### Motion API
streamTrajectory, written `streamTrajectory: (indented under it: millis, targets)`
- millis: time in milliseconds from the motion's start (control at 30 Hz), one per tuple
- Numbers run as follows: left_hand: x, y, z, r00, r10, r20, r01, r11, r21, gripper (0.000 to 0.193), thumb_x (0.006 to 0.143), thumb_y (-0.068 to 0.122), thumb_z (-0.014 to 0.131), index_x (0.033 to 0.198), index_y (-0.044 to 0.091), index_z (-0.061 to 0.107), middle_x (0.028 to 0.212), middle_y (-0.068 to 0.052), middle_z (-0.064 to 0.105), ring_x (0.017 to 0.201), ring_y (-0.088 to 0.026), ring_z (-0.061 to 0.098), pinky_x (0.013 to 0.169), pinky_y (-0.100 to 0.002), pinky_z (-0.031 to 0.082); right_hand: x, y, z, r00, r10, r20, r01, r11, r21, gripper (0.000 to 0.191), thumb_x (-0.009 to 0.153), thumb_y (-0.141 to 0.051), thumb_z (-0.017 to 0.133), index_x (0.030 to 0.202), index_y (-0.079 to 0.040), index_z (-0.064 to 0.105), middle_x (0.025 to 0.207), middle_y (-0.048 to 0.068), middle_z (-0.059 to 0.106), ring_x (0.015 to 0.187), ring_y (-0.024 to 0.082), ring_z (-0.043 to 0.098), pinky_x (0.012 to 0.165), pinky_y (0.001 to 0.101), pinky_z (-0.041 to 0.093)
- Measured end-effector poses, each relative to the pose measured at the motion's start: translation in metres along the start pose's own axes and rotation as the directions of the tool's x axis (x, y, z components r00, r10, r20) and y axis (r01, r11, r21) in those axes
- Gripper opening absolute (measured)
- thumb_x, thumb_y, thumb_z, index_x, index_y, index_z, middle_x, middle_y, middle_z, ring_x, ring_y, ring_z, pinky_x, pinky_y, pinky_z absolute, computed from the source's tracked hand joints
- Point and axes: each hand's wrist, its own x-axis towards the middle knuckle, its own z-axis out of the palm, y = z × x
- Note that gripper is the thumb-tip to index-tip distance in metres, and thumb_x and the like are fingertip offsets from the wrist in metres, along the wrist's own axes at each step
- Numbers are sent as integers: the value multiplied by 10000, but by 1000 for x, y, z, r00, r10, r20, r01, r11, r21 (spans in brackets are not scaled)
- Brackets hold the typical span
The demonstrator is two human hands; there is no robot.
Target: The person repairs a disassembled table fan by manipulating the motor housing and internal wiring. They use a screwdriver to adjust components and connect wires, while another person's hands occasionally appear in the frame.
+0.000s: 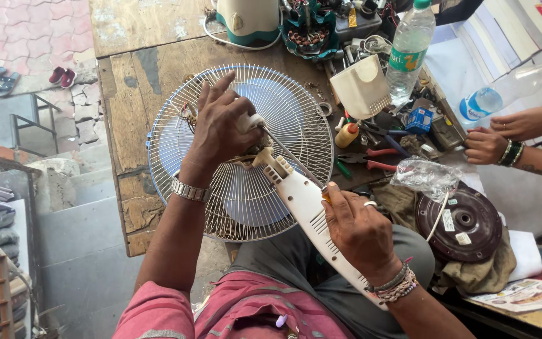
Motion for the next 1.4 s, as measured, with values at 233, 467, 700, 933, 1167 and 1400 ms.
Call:
streamTrajectory:
  millis: [233, 467, 700, 933, 1167, 1400]
  targets:
    - [0, 3, -4, 1000, -18, -19, 18, 1000, -19, 248, 721, 232, 840, 888, 109, 704, 973, -133, 685, 1448, -400, 441, 1225, -676, 152, 24, 43, -2, 556, 492, 670, -787, 54, 614, 288, 921, -165, 702, 1160, -12, 653, 789, 89, 645, 452, 58, 444, 334, 202, 318]
    - [3, 7, -8, 1000, -15, 13, 15, 1000, 22, 274, 708, 259, 880, 868, 126, 702, 973, -116, 698, 1446, -415, 417, 1205, -707, 136, 2, 19, -3, 999, -49, 16, 50, 999, -23, 320, 918, -226, 696, 1146, -19, 609, 920, 104, 666, 725, 179, 663, 626, 317, 554]
    - [-3, -4, -2, 1000, -14, 13, 14, 1000, 24, 269, 740, 248, 858, 895, 112, 686, 1013, -126, 685, 1455, -415, 430, 1224, -674, 196, -2, 7, 5, 926, 346, 149, -376, 838, 395, 304, 971, -170, 723, 1199, 21, 662, 926, 136, 710, 692, 173, 630, 567, 294, 500]
    - [5, 2, -5, 999, -35, 31, 34, 999, 31, 279, 723, 290, 880, 858, 132, 694, 997, -111, 712, 1445, -410, 428, 1211, -698, 176, 7, 31, 2, 794, 452, 405, -607, 559, 566, 355, 904, -168, 765, 1166, 19, 615, 909, 98, 734, 710, 131, 666, 592, 281, 546]
    - [1, 0, -2, 1000, -27, 13, 27, 999, 18, 318, 691, 295, 897, 876, 131, 698, 1041, -107, 718, 1447, -412, 417, 1208, -705, 158, -10, 7, 10, 989, -148, -26, 135, 948, -288, 352, 978, -239, 710, 1202, 17, 621, 1008, 112, 706, 755, 236, 692, 641, 338, 566]
    - [4, -3, -2, 1000, -21, 5, 21, 999, 28, 300, 693, 294, 880, 878, 132, 707, 1047, -106, 714, 1461, -418, 405, 1205, -706, 152, 9, 40, 11, 647, 496, 579, -743, 237, 627, 302, 1002, -255, 727, 1143, 9, 684, 888, 82, 714, 586, 99, 534, 462, 248, 409]
